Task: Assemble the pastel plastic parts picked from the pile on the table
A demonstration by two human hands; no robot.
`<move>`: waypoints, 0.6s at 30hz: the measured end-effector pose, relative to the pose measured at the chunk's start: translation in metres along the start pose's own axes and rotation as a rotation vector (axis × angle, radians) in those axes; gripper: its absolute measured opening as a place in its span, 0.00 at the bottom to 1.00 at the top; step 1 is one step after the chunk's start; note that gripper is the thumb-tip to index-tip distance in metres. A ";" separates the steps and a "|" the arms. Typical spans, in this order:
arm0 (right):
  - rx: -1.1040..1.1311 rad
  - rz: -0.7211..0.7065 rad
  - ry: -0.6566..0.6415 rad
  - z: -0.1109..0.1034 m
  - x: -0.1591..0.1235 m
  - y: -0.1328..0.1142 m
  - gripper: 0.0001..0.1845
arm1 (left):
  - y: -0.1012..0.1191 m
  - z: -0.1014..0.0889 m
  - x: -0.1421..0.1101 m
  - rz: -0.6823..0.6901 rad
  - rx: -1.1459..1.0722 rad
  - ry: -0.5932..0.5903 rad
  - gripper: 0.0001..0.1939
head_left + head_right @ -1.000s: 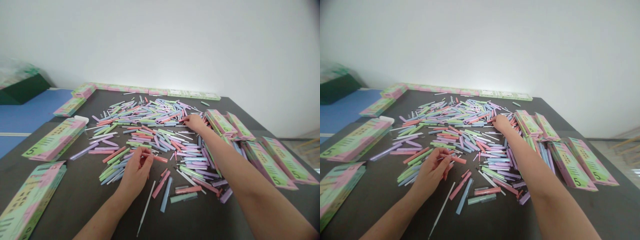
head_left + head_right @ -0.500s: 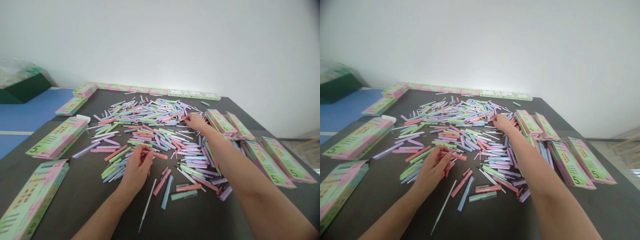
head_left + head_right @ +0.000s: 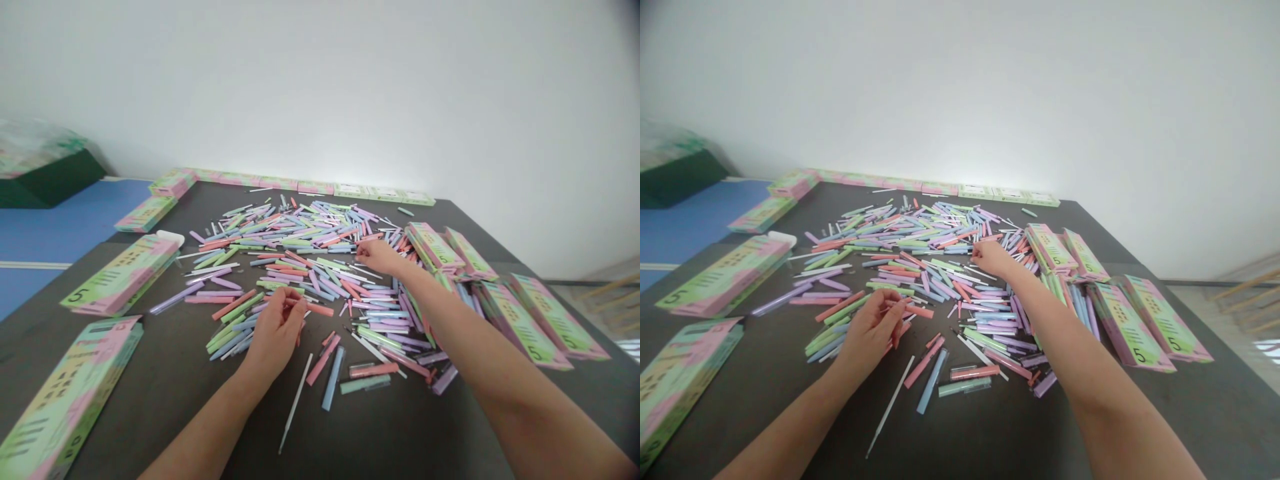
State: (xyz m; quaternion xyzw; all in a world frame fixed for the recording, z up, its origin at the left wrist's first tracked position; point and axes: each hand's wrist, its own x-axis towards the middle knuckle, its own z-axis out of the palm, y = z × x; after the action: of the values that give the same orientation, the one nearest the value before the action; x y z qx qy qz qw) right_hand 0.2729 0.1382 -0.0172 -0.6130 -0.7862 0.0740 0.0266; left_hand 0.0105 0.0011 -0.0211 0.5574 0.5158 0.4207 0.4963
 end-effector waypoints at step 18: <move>-0.065 -0.046 -0.189 -0.002 0.004 -0.012 0.10 | -0.001 0.000 0.000 -0.008 -0.014 -0.007 0.11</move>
State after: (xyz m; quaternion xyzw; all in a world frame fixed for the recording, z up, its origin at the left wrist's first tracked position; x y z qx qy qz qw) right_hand 0.2608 0.1396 -0.0140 -0.5857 -0.8010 0.1052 -0.0658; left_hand 0.0106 0.0013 -0.0221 0.5533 0.5132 0.4204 0.5038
